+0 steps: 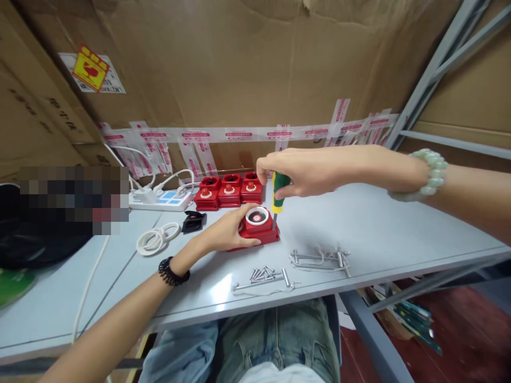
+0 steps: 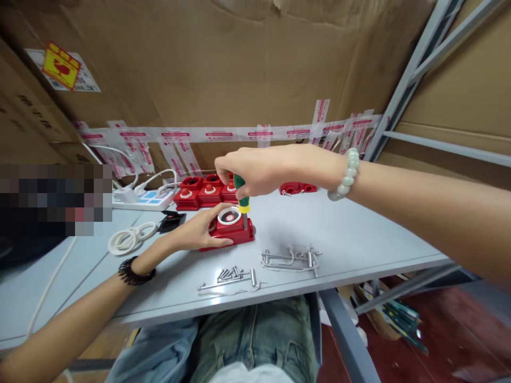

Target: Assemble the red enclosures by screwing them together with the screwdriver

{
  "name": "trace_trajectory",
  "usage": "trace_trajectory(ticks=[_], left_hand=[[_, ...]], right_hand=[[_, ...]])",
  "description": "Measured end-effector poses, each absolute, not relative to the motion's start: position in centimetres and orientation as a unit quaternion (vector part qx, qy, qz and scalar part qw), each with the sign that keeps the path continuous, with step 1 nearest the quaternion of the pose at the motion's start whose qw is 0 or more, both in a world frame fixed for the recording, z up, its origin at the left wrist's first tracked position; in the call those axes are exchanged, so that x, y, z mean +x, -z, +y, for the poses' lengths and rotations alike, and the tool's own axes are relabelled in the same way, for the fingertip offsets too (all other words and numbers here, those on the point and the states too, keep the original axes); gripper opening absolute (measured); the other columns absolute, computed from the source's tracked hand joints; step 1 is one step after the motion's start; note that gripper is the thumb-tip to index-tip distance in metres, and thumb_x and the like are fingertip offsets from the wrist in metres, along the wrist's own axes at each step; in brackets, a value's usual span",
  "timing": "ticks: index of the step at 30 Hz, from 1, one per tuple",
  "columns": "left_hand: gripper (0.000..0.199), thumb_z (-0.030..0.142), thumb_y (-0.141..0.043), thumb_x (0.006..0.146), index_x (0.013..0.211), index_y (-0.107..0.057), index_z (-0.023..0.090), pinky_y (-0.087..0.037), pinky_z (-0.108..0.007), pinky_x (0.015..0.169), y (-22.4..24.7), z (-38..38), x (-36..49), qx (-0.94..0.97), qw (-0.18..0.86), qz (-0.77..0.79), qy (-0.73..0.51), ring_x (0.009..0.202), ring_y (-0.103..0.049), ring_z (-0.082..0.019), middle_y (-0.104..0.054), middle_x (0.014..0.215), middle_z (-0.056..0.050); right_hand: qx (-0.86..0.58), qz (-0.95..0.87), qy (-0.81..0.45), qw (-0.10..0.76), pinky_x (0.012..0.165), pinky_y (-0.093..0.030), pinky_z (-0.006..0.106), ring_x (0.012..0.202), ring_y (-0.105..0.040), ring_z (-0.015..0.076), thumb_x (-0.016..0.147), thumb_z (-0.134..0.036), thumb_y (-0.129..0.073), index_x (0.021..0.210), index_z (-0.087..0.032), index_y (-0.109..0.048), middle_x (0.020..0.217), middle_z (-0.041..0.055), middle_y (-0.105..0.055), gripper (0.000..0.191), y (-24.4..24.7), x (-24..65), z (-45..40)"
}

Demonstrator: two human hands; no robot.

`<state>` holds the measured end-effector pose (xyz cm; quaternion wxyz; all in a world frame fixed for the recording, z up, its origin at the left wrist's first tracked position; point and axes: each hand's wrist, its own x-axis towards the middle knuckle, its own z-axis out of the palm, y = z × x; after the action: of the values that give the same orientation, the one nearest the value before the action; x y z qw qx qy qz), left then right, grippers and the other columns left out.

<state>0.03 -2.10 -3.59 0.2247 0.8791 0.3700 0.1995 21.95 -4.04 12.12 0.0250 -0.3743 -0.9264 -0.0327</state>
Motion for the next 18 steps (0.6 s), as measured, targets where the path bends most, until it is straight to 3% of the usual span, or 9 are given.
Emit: trace_trajectory(ticks=[2,4,7,9,12,14,18], left_hand=[[0.082,0.049,-0.074,0.07,0.139,-0.039,0.022,-0.048,-0.043,0.097,3.7,-2.1,0.0,0.881,0.221,0.368,-0.202,0.113,-0.062,-0.03,-0.06,0.131,-0.012],[0.081,0.05,-0.073,0.071,0.139,-0.039,0.023,-0.047,-0.044,0.098,3.8,-2.0,-0.1,0.883,0.213,0.365,-0.204,0.115,-0.061,-0.031,-0.059,0.133,-0.013],[0.083,0.052,-0.073,0.071,0.139,-0.038,0.022,-0.047,-0.044,0.1,4.1,-1.8,-0.2,0.883,0.208,0.368,-0.205,0.118,-0.059,-0.032,-0.056,0.137,-0.014],[0.085,0.052,-0.074,0.071,0.14,-0.036,0.022,-0.047,-0.044,0.099,4.2,-1.7,-0.2,0.881,0.213,0.37,-0.204,0.117,-0.06,-0.032,-0.057,0.136,-0.014],[0.083,0.051,-0.074,0.071,0.139,-0.037,0.022,-0.048,-0.044,0.098,4.0,-1.9,-0.1,0.88,0.223,0.369,-0.201,0.114,-0.062,-0.031,-0.06,0.132,-0.013],[0.08,0.05,-0.074,0.072,0.138,-0.038,0.023,-0.049,-0.043,0.096,3.7,-2.1,0.0,0.88,0.226,0.367,-0.199,0.112,-0.063,-0.03,-0.061,0.129,-0.012],[0.079,0.049,-0.074,0.071,0.137,-0.039,0.022,-0.048,-0.043,0.098,3.6,-2.1,0.1,0.88,0.223,0.371,-0.197,0.115,-0.061,-0.03,-0.059,0.133,-0.012]], right_hand=[[-0.37,-0.928,0.015,0.03,0.063,-0.038,0.027,0.078,-0.058,0.0133,0.077,-0.022,-0.07,0.1,-0.027,-0.063,0.097,-0.0013,-0.066,0.025,-11.9,22.1,-4.1],[-0.391,-0.92,0.018,0.035,0.06,-0.037,0.028,0.073,-0.057,0.0138,0.084,-0.033,-0.065,0.1,-0.024,-0.062,0.093,0.0013,-0.065,0.018,-11.4,21.9,-4.1],[-0.45,-0.889,0.073,0.038,0.056,-0.034,0.03,0.063,-0.053,0.015,0.092,-0.053,-0.048,0.094,-0.019,-0.061,0.082,0.0058,-0.063,0.037,-10.8,21.5,-4.0],[-0.461,-0.881,0.097,0.033,0.056,-0.034,0.031,0.062,-0.052,0.0152,0.093,-0.05,-0.047,0.091,-0.017,-0.061,0.081,0.0066,-0.063,0.035,-10.9,21.2,-4.2],[-0.431,-0.901,0.042,0.005,0.056,-0.034,0.029,0.065,-0.054,0.0137,0.085,-0.029,-0.061,0.097,-0.021,-0.061,0.088,0.0032,-0.064,0.014,-11.7,21.1,-4.8],[-0.417,-0.909,0.009,-0.008,0.056,-0.034,0.028,0.065,-0.054,0.013,0.079,-0.022,-0.066,0.1,-0.024,-0.061,0.09,0.001,-0.065,0.022,-12.0,21.2,-5.1],[-0.448,-0.893,0.043,0.028,0.055,-0.033,0.029,0.063,-0.052,0.0137,0.083,-0.045,-0.063,0.09,-0.022,-0.059,0.084,0.0026,-0.062,0.025,-11.4,21.6,-4.8]])
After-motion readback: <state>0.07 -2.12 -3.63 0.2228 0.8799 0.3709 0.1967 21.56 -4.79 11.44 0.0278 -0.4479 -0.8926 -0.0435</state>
